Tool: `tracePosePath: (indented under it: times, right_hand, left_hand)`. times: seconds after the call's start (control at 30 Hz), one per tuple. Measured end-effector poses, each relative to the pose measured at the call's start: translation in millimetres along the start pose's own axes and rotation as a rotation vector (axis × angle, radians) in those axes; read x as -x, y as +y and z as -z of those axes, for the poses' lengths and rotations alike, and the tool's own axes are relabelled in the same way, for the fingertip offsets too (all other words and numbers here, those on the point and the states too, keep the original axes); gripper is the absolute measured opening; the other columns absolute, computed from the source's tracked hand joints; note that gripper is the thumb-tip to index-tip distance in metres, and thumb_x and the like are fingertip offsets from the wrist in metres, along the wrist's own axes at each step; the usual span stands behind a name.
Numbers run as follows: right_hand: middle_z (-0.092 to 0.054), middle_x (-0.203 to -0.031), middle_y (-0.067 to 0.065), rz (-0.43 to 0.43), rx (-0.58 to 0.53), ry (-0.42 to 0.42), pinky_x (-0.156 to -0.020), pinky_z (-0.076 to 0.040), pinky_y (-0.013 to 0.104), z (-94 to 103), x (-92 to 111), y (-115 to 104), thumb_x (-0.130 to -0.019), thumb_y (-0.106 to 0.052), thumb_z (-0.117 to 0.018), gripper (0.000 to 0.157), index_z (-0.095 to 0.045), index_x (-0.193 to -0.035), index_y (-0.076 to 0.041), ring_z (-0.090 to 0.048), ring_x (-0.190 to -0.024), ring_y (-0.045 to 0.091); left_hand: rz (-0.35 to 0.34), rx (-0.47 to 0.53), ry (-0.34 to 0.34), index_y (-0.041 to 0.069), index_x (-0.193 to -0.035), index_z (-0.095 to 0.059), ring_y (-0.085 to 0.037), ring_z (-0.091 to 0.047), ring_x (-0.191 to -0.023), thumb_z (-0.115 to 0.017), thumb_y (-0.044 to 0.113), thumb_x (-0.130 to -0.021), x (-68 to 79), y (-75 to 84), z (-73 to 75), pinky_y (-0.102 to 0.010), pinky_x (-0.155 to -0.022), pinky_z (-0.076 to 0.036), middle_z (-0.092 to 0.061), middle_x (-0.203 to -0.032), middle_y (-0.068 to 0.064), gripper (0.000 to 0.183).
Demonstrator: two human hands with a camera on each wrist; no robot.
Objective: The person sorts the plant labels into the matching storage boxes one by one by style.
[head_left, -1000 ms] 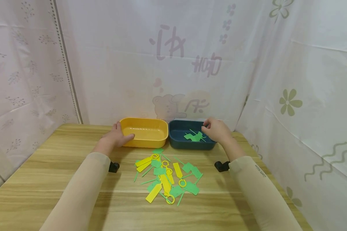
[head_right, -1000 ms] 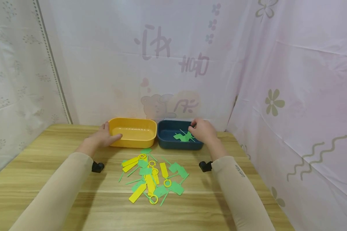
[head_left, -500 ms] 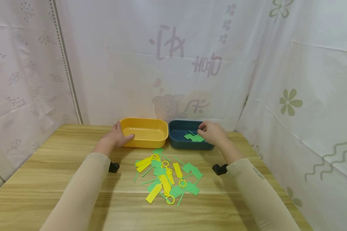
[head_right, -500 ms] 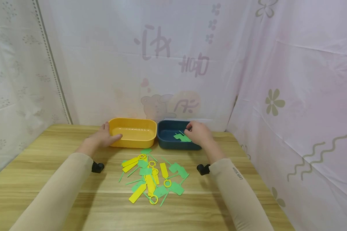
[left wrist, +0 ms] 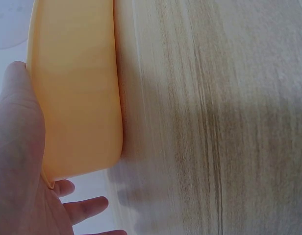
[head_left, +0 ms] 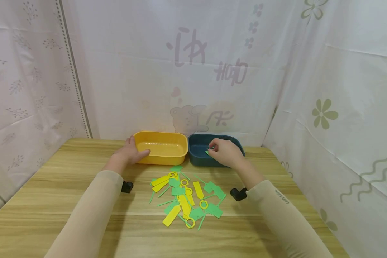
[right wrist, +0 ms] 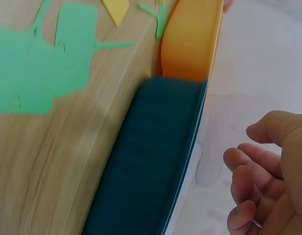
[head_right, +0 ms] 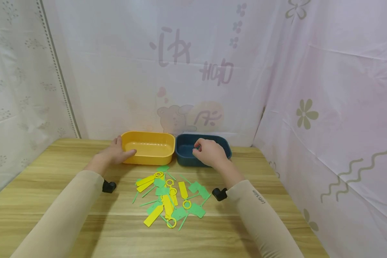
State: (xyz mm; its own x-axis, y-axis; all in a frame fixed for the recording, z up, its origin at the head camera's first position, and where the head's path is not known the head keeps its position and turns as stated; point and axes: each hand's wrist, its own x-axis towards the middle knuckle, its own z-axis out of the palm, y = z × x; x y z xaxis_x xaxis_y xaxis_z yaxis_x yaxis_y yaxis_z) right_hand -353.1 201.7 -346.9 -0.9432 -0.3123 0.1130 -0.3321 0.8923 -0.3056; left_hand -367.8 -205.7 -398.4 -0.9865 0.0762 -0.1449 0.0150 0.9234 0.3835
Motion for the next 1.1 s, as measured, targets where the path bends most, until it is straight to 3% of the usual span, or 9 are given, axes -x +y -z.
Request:
tracePosePath:
  times: [0.5, 0.67, 1.1]
  right_hand:
    - [-0.077, -0.098, -0.004, 0.143, 0.013, -0.056, -0.074, -0.058, 0.034, -23.0, 12.4, -35.9, -0.105, -0.033, -0.072, 0.026, -0.076, -0.125, -0.016, -0.068, -0.080, 0.011]
    - [-0.075, -0.095, -0.007, 0.156, 0.014, -0.080, -0.079, -0.057, 0.033, -31.6, 18.0, -46.6, -0.105, -0.031, -0.071, 0.026, -0.076, -0.125, -0.016, -0.065, -0.081, 0.010]
    - [-0.074, -0.108, -0.005, 0.231, 0.092, -0.222, -0.084, -0.057, 0.038, -57.0, 19.9, -73.6, -0.102, -0.040, -0.074, 0.036, -0.074, -0.132, -0.020, -0.065, -0.091, 0.015]
  left_hand:
    - [0.000, -0.001, 0.002, -0.010, -0.170, 0.014, -0.065, -0.029, -0.157, -0.038, 0.075, -0.106, 1.3, 1.6, 0.1, -0.074, -0.127, -0.031, 0.005, -0.180, -0.036, 0.118]
    - [0.000, -0.010, 0.003, -0.010, -0.170, 0.013, -0.066, -0.031, -0.156, -0.038, 0.076, -0.107, 2.5, 2.0, 1.0, -0.075, -0.126, -0.031, 0.004, -0.180, -0.037, 0.118]
    - [0.002, -0.016, 0.003, -0.009, -0.170, 0.014, -0.066, -0.032, -0.155, -0.037, 0.078, -0.106, 1.7, 1.0, 0.2, -0.078, -0.125, -0.030, 0.004, -0.180, -0.036, 0.119]
